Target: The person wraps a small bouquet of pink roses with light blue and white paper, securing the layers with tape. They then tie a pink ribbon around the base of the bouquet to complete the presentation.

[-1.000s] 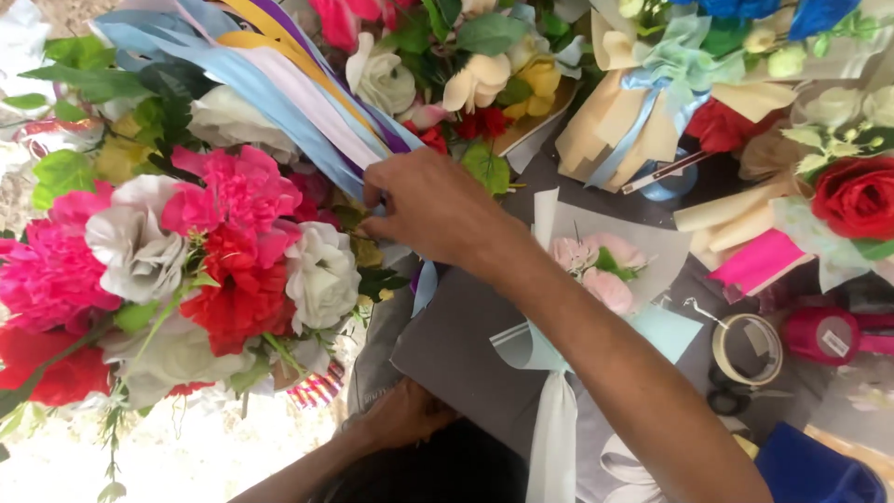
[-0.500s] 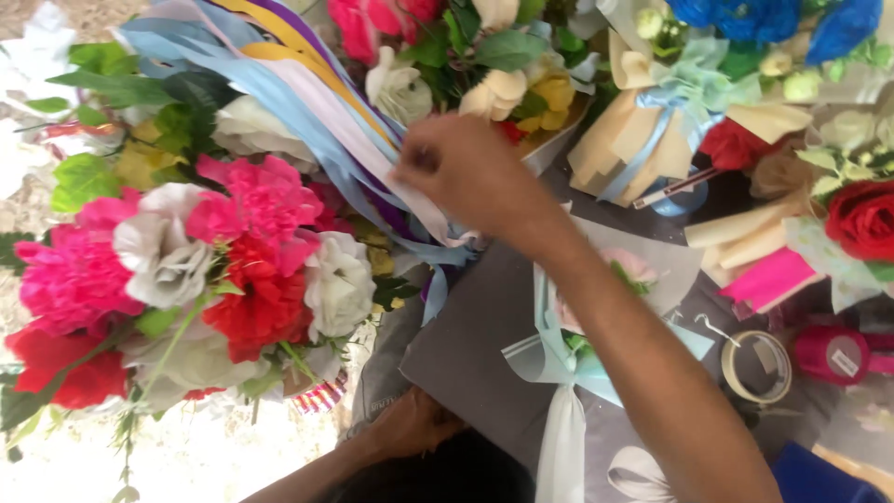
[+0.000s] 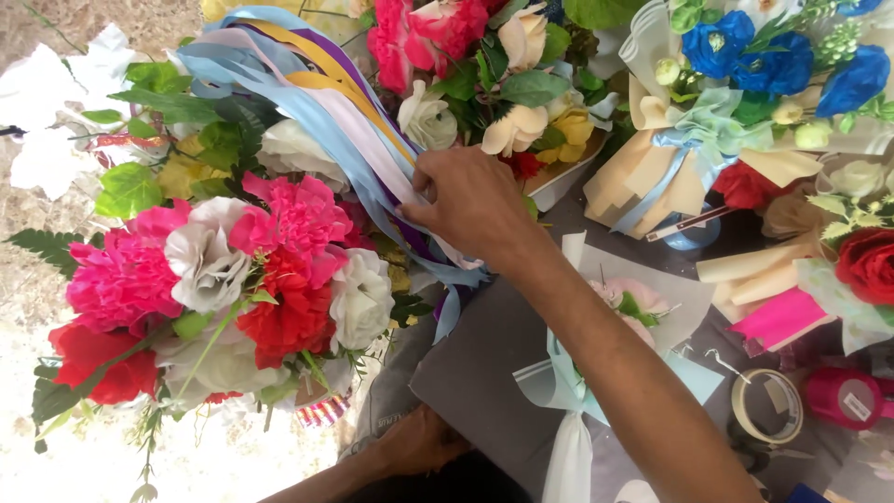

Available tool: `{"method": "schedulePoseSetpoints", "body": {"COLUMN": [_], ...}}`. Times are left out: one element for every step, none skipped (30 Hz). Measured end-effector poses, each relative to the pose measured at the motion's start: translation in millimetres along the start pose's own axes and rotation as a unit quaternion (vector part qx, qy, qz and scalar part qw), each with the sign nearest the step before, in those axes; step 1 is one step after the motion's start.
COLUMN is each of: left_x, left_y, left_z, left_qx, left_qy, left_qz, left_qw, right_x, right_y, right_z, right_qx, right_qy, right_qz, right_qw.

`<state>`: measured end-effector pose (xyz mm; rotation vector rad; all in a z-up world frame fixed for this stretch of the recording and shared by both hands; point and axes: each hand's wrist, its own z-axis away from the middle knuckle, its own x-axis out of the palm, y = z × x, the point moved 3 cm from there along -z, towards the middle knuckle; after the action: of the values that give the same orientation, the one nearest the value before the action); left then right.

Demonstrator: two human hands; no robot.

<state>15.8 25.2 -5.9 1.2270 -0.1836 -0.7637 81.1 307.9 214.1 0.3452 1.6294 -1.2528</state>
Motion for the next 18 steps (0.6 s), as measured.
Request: {"method": "schedulePoseSetpoints", "body": {"left_x": [1.4, 3.8, 7.2, 8.7, 10.3, 7.1, 4.3, 0.4, -0.6, -1.2, -1.8, -4.1, -6.3, -8.7, -13.3, -14.3, -15.1, -18.9], "left_y": [-3.7, -7.2, -11.9, -14.0, -16.1, -9.8, -3.3, 3.2, 5.2, 5.7, 6.3, 9.8, 13.3, 16.7, 16.1, 18.7, 21.0, 21.1], "left_z": [0.3, 0.7, 0.3, -0.1, -0.1, 0.5, 1.1, 0.3, 1.9, 1.5, 1.6, 2.8, 4.3, 5.3, 7.1, 9.5, 12.3, 16.8], "left_qx": [-0.034, -0.068, -0.068, -0.017, 0.034, 0.035, 0.035, 0.036, 0.039, 0.007, -0.024, -0.021, -0.018, -0.014, -0.011, 0.042, 0.094, 0.097], "left_qy": [-0.015, -0.031, -0.031, -0.007, 0.018, 0.017, 0.011, 0.006, 0.006, 0.0, -0.006, -0.005, -0.005, -0.004, -0.003, -0.04, -0.077, -0.077], "left_qz": [0.001, 0.003, 0.003, 0.0, -0.003, -0.003, 0.005, 0.013, 0.012, 0.011, 0.01, 0.009, 0.006, 0.003, 0.002, -0.009, -0.019, -0.02], "left_qw": [0.999, 0.997, 0.997, 1.0, 0.999, 0.999, 0.999, 0.999, 0.999, 1.0, 1.0, 1.0, 1.0, 1.0, 1.0, 0.998, 0.992, 0.992], "right_x": [6.2, 12.4, 11.5, 10.2, 9.0, 4.1, -1.9, -9.0, -13.1, -23.6, -33.9, -46.0, -62.1, -77.7, -88.7, -101.4, -113.6, -125.0], "right_y": [3.2, 6.9, 5.2, 2.6, 0.0, -2.0, -3.6, -5.3, -7.6, -9.7, -12.0, -16.1, -22.8, -29.4, -35.2, -41.2, -47.2, -49.6], "right_z": [-2.2, -3.8, -4.6, -5.5, -6.5, -5.2, -3.7, -2.9, -4.7, -5.3, -4.7, -3.1, 1.7, 7.5, 10.0, 16.8, 24.1, 35.7], "right_qx": [-0.025, -0.049, -0.049, -0.057, -0.065, -0.064, -0.056, -0.049, -0.049, -0.062, -0.075, -0.077, -0.123, -0.171, -0.173, -0.192, -0.211, -0.211], "right_qy": [0.004, 0.007, 0.007, 0.019, 0.031, 0.032, 0.044, 0.058, 0.059, 0.141, 0.221, 0.222, 0.302, 0.377, 0.378, 0.431, 0.481, 0.482], "right_qz": [0.04, 0.08, 0.08, 0.065, 0.05, 0.051, 0.025, 0.0, 0.001, -0.016, -0.033, -0.032, -0.031, -0.03, -0.028, -0.011, 0.006, 0.008], "right_qw": [0.999, 0.996, 0.996, 0.996, 0.996, 0.996, 0.997, 0.997, 0.997, 0.988, 0.972, 0.971, 0.945, 0.91, 0.909, 0.882, 0.851, 0.85]}}
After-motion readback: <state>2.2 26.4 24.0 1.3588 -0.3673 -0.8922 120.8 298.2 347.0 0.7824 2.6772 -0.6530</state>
